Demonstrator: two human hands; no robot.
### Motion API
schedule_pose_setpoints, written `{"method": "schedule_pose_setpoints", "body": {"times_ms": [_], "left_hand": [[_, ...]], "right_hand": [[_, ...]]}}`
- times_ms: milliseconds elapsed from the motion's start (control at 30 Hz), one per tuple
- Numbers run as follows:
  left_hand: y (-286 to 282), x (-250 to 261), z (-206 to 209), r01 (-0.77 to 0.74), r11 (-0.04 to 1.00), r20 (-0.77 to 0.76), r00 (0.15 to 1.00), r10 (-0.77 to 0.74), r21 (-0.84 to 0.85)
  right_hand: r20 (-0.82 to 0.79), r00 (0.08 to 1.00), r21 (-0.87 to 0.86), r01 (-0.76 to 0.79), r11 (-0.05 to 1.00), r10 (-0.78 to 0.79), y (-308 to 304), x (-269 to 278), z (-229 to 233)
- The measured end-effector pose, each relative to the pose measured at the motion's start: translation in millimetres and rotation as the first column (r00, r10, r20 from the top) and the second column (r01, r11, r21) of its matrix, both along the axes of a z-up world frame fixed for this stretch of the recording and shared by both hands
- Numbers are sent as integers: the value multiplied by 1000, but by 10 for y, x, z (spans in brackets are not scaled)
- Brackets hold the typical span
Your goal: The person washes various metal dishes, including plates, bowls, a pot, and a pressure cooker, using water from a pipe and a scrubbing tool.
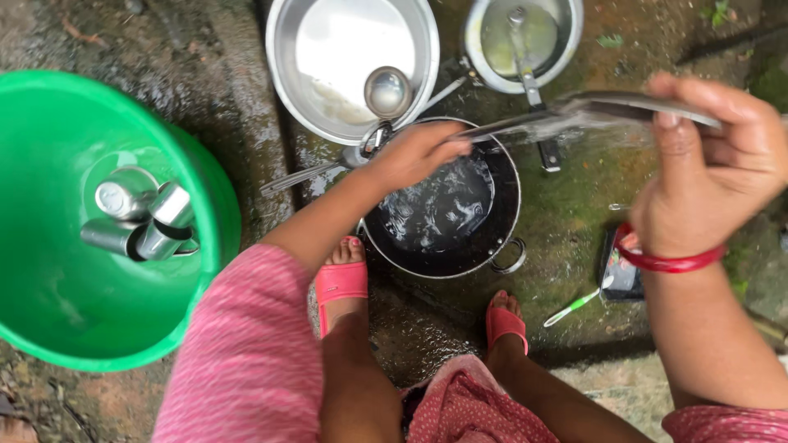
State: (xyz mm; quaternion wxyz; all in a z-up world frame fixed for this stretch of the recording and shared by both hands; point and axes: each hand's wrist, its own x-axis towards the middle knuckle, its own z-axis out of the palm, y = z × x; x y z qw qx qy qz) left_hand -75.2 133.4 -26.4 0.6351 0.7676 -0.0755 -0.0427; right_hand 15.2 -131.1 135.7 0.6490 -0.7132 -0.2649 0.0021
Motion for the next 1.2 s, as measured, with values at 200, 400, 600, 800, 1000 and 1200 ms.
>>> {"method": "schedule_pose_setpoints", "body": {"times_ms": [200, 400, 600, 800, 1000, 1200], "left_hand": [[750, -1299, 630, -447, 856, 103, 894, 436, 260], [1264, -2540, 863, -883, 369, 253, 442, 860, 290], [1526, -3386, 389, -874, 37, 58, 74, 996, 485], [1540, -3727, -363, -812, 36, -79, -13, 997, 583], [1550, -3890, -699, -776, 178, -212, 59, 975, 605], [1726, -3667, -643, -683, 386, -483, 56, 874, 620]], "right_hand": [[-379, 862, -44, -379, 924, 336, 861, -313, -289], [-586, 706, -268, -632, 727, 397, 1618, -762, -1369], [-650, 697, -180, -527, 830, 302, 2143, -1086, -2811], [-714, 647, -198, -554, 809, 268, 2042, -1498, -3527], [-961, 271, -109, -550, 828, 54, 2237, -1689, -3562], [-989, -78, 143, -242, 960, 128, 2774, -1895, -3622]]}}
